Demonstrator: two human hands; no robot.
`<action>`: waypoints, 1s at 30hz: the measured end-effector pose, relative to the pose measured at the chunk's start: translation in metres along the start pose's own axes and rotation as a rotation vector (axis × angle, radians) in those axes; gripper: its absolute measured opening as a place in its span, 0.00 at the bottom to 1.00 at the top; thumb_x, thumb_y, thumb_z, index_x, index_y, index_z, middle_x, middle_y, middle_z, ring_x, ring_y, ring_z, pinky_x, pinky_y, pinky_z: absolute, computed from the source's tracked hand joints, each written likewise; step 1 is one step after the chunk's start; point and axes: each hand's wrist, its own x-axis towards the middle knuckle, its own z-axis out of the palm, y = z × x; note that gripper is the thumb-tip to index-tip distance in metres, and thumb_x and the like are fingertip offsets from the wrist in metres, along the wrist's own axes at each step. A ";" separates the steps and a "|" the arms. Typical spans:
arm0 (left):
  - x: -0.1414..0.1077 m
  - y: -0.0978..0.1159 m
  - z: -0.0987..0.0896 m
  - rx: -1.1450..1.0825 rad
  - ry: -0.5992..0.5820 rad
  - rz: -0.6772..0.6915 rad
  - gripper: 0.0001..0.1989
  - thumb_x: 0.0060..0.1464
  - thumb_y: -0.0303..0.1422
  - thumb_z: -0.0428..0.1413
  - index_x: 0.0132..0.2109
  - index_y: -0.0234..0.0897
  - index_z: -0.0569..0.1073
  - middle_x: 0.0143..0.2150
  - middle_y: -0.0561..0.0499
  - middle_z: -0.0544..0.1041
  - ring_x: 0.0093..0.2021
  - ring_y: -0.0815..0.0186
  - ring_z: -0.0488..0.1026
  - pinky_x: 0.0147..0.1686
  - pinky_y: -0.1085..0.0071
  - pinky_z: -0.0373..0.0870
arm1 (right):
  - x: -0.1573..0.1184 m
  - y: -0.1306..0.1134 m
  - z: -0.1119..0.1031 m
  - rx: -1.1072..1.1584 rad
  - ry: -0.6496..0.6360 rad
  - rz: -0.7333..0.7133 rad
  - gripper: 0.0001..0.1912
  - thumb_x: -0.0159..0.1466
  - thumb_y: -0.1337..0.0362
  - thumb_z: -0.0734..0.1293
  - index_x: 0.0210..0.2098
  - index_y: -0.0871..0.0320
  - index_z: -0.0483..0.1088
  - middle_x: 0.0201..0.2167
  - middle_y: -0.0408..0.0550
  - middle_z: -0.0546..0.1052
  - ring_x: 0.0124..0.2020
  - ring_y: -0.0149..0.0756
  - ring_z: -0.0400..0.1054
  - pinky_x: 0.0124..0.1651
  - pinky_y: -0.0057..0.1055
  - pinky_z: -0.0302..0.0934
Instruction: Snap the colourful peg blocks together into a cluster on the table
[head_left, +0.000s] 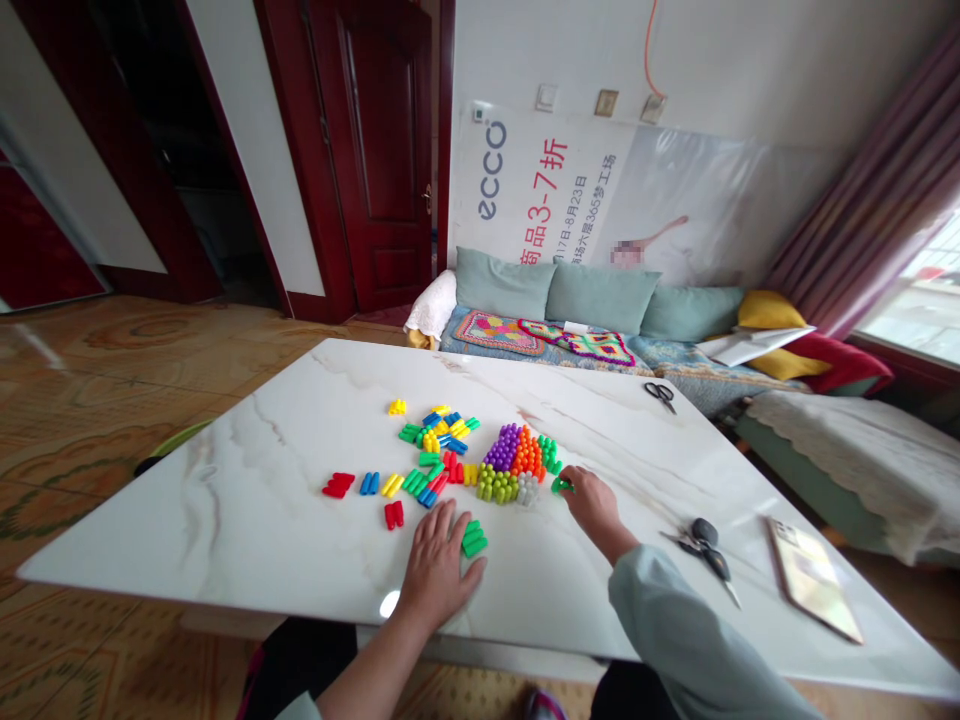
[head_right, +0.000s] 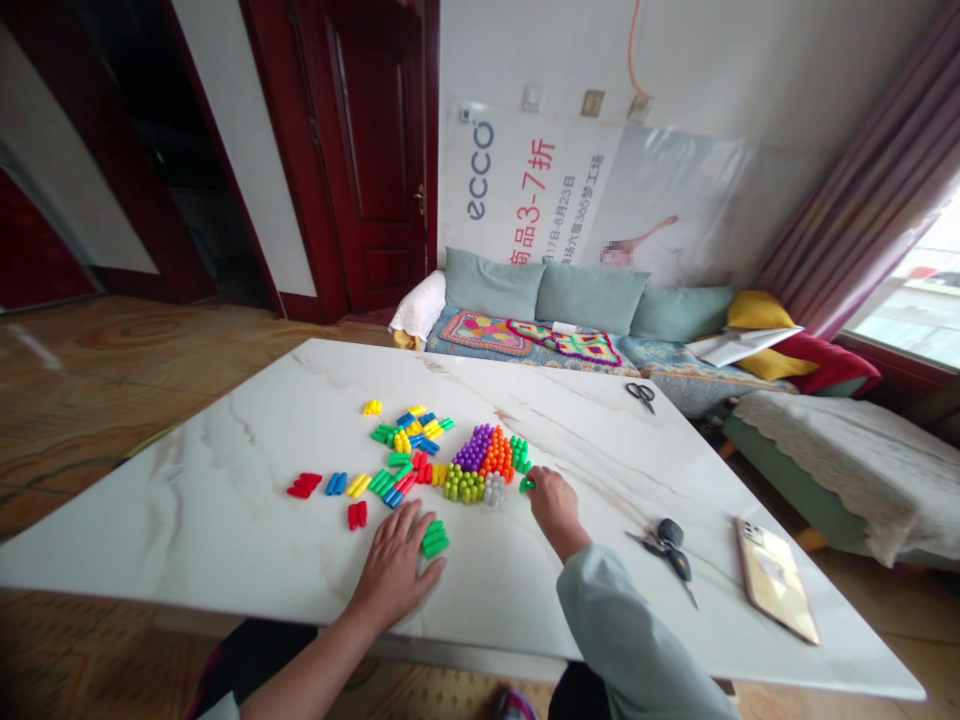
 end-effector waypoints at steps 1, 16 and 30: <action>0.000 0.000 0.000 -0.002 0.003 -0.001 0.28 0.53 0.40 0.54 0.60 0.38 0.65 0.65 0.41 0.58 0.65 0.51 0.52 0.62 0.53 0.51 | 0.002 0.000 0.003 -0.009 -0.001 -0.003 0.08 0.59 0.69 0.63 0.37 0.54 0.72 0.37 0.45 0.76 0.37 0.34 0.68 0.31 0.27 0.50; -0.001 -0.001 0.004 0.003 0.025 -0.001 0.29 0.52 0.40 0.55 0.61 0.38 0.64 0.66 0.41 0.57 0.66 0.50 0.51 0.62 0.53 0.52 | -0.029 0.006 0.052 0.275 0.286 -0.020 0.15 0.63 0.59 0.58 0.36 0.60 0.73 0.37 0.51 0.74 0.32 0.34 0.68 0.37 0.30 0.59; 0.001 0.000 0.000 -0.061 0.011 -0.021 0.30 0.51 0.42 0.56 0.60 0.39 0.64 0.65 0.43 0.59 0.65 0.51 0.53 0.62 0.54 0.51 | -0.058 -0.035 0.054 0.440 0.265 -0.150 0.12 0.64 0.61 0.58 0.39 0.58 0.70 0.38 0.50 0.73 0.30 0.33 0.68 0.38 0.32 0.63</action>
